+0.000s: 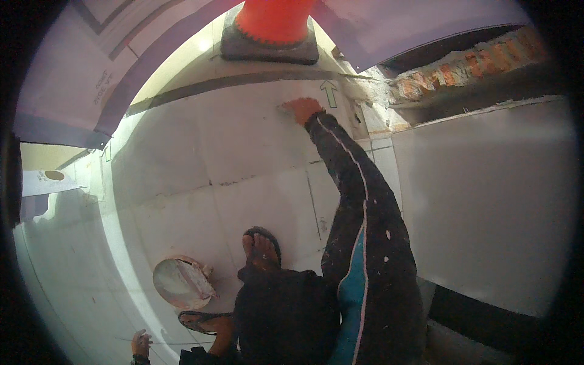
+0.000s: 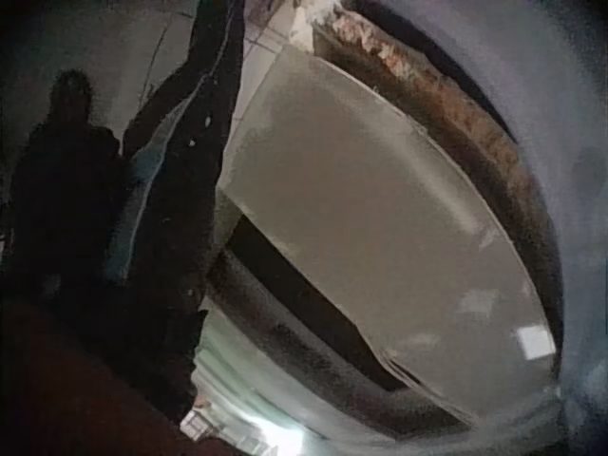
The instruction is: The person applies grout to the gaps between floor tiles using a putty knife and a cloth.
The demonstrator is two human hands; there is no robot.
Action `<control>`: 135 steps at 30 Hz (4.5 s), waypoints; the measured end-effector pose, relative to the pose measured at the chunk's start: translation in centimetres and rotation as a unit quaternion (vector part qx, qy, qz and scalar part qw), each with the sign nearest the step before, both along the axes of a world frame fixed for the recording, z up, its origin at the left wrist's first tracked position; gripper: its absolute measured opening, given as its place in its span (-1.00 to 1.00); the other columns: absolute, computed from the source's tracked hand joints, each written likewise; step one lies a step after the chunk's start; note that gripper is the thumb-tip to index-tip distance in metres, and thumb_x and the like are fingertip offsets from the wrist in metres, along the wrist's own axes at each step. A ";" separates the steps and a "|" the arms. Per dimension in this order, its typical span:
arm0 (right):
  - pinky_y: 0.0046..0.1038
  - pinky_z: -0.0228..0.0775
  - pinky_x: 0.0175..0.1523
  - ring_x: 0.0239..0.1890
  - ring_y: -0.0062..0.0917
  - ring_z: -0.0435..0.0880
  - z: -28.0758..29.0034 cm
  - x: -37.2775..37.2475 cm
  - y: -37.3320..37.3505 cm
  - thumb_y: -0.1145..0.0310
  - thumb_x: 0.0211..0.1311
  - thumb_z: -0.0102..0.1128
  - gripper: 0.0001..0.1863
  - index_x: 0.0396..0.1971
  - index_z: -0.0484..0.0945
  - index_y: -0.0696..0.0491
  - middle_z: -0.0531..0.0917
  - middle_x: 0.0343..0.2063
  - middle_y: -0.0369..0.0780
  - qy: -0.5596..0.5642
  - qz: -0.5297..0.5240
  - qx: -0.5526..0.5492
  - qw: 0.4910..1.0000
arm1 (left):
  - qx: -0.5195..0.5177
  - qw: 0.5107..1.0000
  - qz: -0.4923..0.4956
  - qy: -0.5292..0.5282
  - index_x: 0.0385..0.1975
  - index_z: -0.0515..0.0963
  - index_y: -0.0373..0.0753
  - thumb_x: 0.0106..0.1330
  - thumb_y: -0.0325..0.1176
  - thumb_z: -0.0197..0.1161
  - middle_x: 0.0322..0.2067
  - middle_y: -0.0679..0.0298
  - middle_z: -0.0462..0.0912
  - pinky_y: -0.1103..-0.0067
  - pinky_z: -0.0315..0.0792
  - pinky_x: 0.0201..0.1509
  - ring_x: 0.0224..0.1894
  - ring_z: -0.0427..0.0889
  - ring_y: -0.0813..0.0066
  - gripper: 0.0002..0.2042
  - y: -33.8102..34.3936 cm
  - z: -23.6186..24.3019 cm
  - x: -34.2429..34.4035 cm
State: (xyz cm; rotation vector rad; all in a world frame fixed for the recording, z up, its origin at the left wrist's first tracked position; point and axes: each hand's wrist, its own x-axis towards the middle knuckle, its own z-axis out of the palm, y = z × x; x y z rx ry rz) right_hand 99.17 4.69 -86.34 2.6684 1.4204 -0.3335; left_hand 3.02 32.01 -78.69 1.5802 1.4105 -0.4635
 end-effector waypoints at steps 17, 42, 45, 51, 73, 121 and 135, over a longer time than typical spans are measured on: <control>-0.27 0.47 -0.02 -0.10 -0.36 0.60 6.3 -18.1 -17.2 0.56 0.04 -0.01 -0.50 0.09 0.41 0.11 0.59 -0.11 -0.12 0.212 -0.380 0.289 0.852 | -0.040 0.998 -0.038 0.001 0.14 0.40 -0.15 0.33 -0.13 0.13 -0.21 0.28 0.62 0.54 0.43 -0.27 -0.29 0.59 0.49 -0.58 4.2 -2.2 1.4; 0.02 0.28 0.12 0.18 -0.21 0.39 -2.5 -24.6 -11.7 0.33 0.22 -0.01 -0.46 0.25 0.27 -0.12 0.37 0.15 -0.08 -0.180 -0.003 0.075 0.981 | -0.013 0.995 -0.102 -0.016 0.08 0.46 -0.19 0.32 -0.14 0.15 -0.22 0.29 0.62 0.56 0.42 -0.24 -0.29 0.58 0.51 -0.61 4.3 -1.2 0.6; 0.03 0.30 0.10 0.14 -0.21 0.43 -0.4 -25.5 -13.1 0.33 0.21 0.00 -0.44 0.27 0.24 -0.12 0.40 0.12 -0.10 -0.124 0.032 0.080 0.989 | -0.007 0.998 -0.065 -0.010 0.06 0.49 -0.18 0.33 -0.15 0.14 -0.22 0.27 0.62 0.55 0.42 -0.25 -0.30 0.57 0.52 -0.63 3.8 -0.9 1.1; -0.16 0.47 -0.24 -0.28 -0.23 0.62 1.9 -22.0 -12.5 0.43 0.15 -0.01 -0.44 0.23 0.28 -0.05 0.55 -0.19 -0.16 -0.029 -0.192 0.141 0.971 | 0.000 0.996 -0.083 0.019 0.07 0.38 -0.30 0.31 -0.12 0.13 -0.35 0.24 0.64 0.64 0.41 -0.54 -0.47 0.62 0.49 -0.56 4.5 -1.5 1.7; -0.17 0.46 -0.03 0.03 -0.20 0.51 3.4 -29.7 -2.0 0.35 0.14 0.03 -0.53 0.12 0.41 -0.06 0.50 -0.04 -0.02 -0.055 -0.024 0.202 0.977 | 0.005 0.997 -0.083 0.006 0.09 0.39 -0.29 0.34 -0.24 0.11 -0.29 0.17 0.65 0.61 0.42 -0.44 -0.40 0.62 0.48 -0.61 4.5 -2.1 4.6; -0.18 0.44 -0.36 -0.44 -0.20 0.62 3.8 -29.0 -1.0 0.43 -0.02 0.07 -0.49 0.05 0.45 -0.02 0.62 -0.53 -0.13 0.065 -0.110 0.116 0.985 | 0.091 0.979 -0.184 0.010 -0.06 0.50 -0.33 0.24 -0.43 0.12 -0.36 0.19 0.67 0.53 0.52 -0.20 -0.39 0.63 0.44 -0.72 2.1 -0.4 6.8; -0.22 0.49 -0.35 -0.39 -0.24 0.64 2.9 -31.7 3.4 0.49 0.01 0.03 -0.64 -0.11 0.49 -0.01 0.63 -0.34 -0.19 0.068 0.022 0.174 0.982 | 0.057 0.993 -0.102 0.003 -0.04 0.49 -0.26 0.26 -0.34 0.19 -0.31 0.04 0.66 0.42 0.53 -0.14 -0.24 0.68 0.23 -0.71 1.3 0.7 7.7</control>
